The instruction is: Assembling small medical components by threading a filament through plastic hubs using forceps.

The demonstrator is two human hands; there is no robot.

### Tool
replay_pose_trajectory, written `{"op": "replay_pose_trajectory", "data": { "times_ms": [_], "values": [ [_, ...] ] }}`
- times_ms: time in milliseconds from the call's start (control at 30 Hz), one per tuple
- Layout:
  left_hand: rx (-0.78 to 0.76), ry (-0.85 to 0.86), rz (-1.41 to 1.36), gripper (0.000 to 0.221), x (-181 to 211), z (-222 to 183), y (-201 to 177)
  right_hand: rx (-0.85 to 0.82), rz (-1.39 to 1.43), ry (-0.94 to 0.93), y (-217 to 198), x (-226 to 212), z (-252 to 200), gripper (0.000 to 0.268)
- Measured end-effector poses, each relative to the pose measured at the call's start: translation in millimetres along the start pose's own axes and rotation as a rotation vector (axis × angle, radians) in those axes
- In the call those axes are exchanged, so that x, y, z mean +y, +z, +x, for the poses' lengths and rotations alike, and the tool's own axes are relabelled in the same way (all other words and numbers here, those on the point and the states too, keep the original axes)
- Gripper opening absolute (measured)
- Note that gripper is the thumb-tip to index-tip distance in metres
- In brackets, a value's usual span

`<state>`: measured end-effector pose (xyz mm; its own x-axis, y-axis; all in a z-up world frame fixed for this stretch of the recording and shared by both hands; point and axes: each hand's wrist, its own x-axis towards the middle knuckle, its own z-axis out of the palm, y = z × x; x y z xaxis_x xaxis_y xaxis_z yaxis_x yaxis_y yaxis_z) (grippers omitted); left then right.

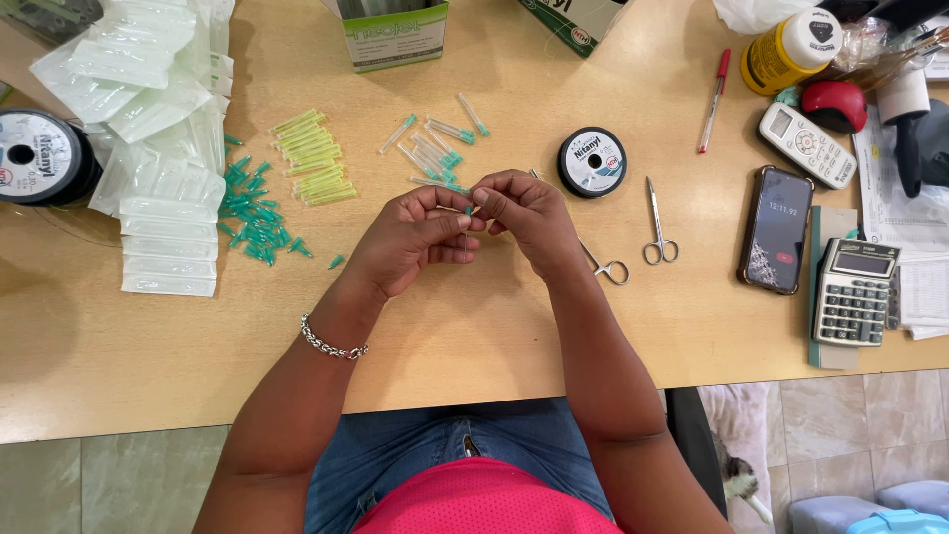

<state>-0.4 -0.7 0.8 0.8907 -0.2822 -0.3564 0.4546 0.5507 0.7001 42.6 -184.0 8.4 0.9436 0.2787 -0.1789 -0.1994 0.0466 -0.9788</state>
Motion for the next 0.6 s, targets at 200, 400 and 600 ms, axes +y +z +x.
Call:
{"op": "replay_pose_trajectory", "data": {
  "times_ms": [200,400,600],
  "values": [
    [-0.001,-0.001,-0.002,0.024,0,0,-1,-0.023,-0.009,-0.005,-4,7,4,0.019],
    [-0.008,0.003,-0.028,0.024,4,-1,-4,-0.023,0.018,-0.009,-4,2,0,0.025],
    [0.061,0.158,-0.309,0.015,24,4,-48,-0.178,-0.275,-0.068,3,-45,-35,0.028]
  ]
}}
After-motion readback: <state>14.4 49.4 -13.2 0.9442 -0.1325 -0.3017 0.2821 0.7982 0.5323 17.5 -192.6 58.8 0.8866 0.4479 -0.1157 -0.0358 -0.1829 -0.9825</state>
